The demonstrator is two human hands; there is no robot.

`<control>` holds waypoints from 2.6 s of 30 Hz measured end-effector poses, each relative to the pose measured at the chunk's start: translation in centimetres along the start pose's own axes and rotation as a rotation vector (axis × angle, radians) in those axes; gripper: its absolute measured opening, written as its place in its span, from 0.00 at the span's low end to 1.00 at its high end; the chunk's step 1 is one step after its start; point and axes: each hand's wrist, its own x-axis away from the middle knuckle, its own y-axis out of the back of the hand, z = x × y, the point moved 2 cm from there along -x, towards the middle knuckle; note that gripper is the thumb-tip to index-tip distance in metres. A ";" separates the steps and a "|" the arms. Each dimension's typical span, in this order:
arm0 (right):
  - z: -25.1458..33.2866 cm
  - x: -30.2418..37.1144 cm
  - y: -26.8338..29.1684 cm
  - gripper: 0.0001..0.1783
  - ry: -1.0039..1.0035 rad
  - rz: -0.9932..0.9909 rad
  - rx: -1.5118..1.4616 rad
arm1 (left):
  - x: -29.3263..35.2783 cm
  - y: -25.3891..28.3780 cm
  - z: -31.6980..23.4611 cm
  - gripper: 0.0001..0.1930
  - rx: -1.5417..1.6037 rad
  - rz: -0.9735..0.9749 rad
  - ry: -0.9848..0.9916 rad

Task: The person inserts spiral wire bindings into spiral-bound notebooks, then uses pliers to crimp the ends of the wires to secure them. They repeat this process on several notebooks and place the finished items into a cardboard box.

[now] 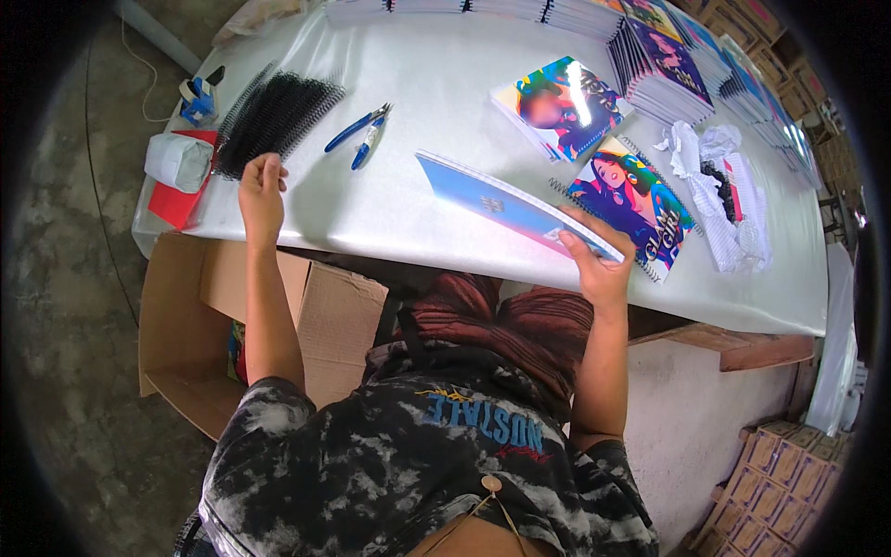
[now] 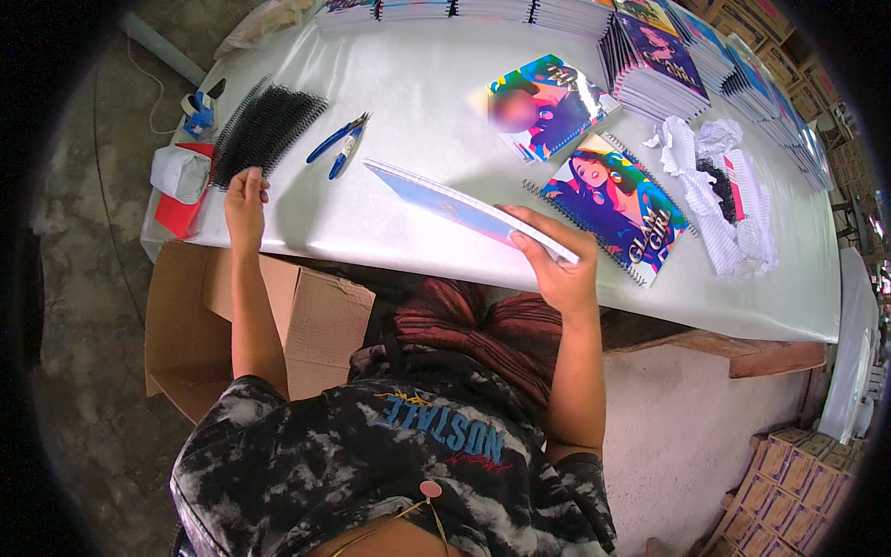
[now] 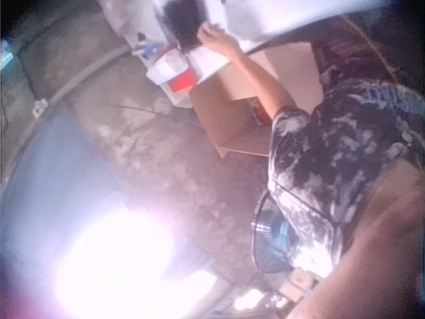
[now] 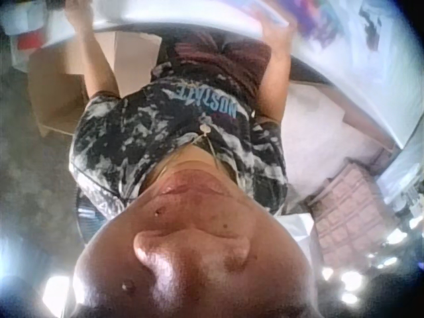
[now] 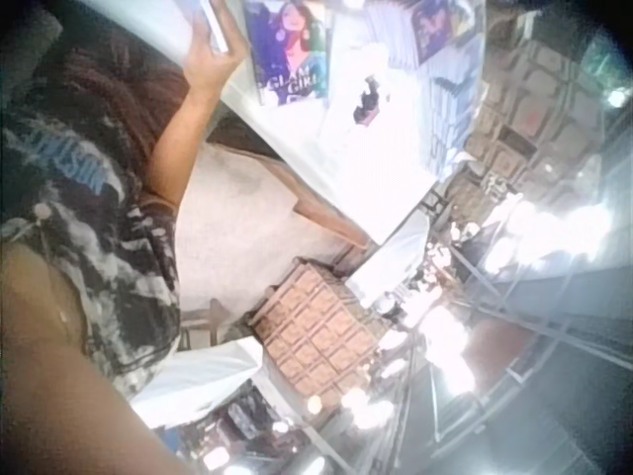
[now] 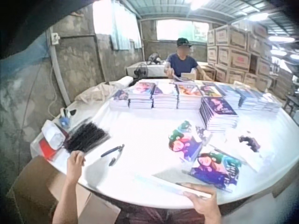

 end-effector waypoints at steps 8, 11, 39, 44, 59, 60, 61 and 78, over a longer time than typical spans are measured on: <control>-0.8 0.3 0.9 0.15 -0.004 -0.013 -0.004 | -0.6 -3.2 -7.7 0.13 1.087 -0.111 0.121; -1.0 0.3 2.0 0.15 -0.061 -0.126 -0.026 | 0.8 -5.4 -10.9 0.22 0.704 0.253 0.109; -0.6 0.2 3.4 0.15 -0.008 -0.078 0.039 | 1.6 -14.1 -16.1 0.17 0.002 0.981 -0.189; -0.2 0.3 3.5 0.14 -0.050 -0.068 0.021 | 1.0 -14.3 -16.5 0.09 0.159 1.080 -0.144; -0.3 1.2 2.3 0.17 0.032 -0.087 0.062 | 2.8 -13.2 -22.3 0.13 -0.659 0.907 -1.136; -0.3 1.3 2.2 0.18 0.050 -0.083 0.081 | 2.8 -13.2 -22.2 0.12 -0.707 1.005 -1.133; -0.4 1.5 2.2 0.18 0.068 -0.079 0.100 | 3.0 -13.3 -22.7 0.12 -0.754 0.954 -1.153; 0.6 2.3 0.7 0.18 0.205 -0.121 0.242 | 3.2 -13.5 -21.4 0.39 -0.737 0.555 -1.333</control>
